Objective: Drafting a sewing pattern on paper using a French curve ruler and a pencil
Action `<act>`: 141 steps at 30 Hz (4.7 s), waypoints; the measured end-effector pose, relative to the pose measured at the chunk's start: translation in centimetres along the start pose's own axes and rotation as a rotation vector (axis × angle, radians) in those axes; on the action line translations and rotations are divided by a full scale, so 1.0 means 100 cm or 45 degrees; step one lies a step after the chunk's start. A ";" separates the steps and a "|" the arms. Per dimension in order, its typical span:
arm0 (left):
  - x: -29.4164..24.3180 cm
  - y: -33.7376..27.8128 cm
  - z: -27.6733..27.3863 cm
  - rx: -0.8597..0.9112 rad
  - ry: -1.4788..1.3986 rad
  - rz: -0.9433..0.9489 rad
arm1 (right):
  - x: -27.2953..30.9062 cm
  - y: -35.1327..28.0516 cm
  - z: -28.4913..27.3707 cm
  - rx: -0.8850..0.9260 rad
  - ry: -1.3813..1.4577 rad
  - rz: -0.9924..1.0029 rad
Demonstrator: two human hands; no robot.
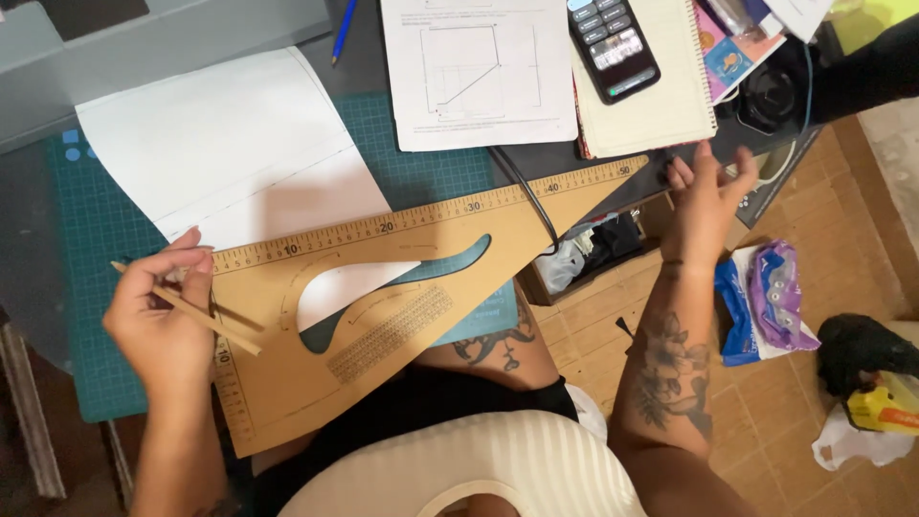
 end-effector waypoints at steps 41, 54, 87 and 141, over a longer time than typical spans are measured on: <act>-0.015 0.003 0.004 -0.001 -0.012 0.014 | 0.086 -0.038 0.160 0.471 -1.138 -1.104; -0.014 0.001 0.001 0.010 -0.014 0.043 | 0.085 -0.070 0.073 0.514 -1.154 -1.349; 0.071 0.063 0.014 0.323 0.641 0.413 | -0.012 -0.372 0.207 1.556 -1.318 -1.884; 0.069 0.042 -0.038 0.655 0.721 0.555 | 0.010 -0.362 0.234 2.082 -1.042 -2.044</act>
Point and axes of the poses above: each hand's wrist, its own y-axis towards the middle knuckle, its own z-axis out of the palm, x = y × z, the point moved 7 cm from there along y, towards the middle knuckle, and after that the axes turned 13 degrees about z, right-handed, at the moved point
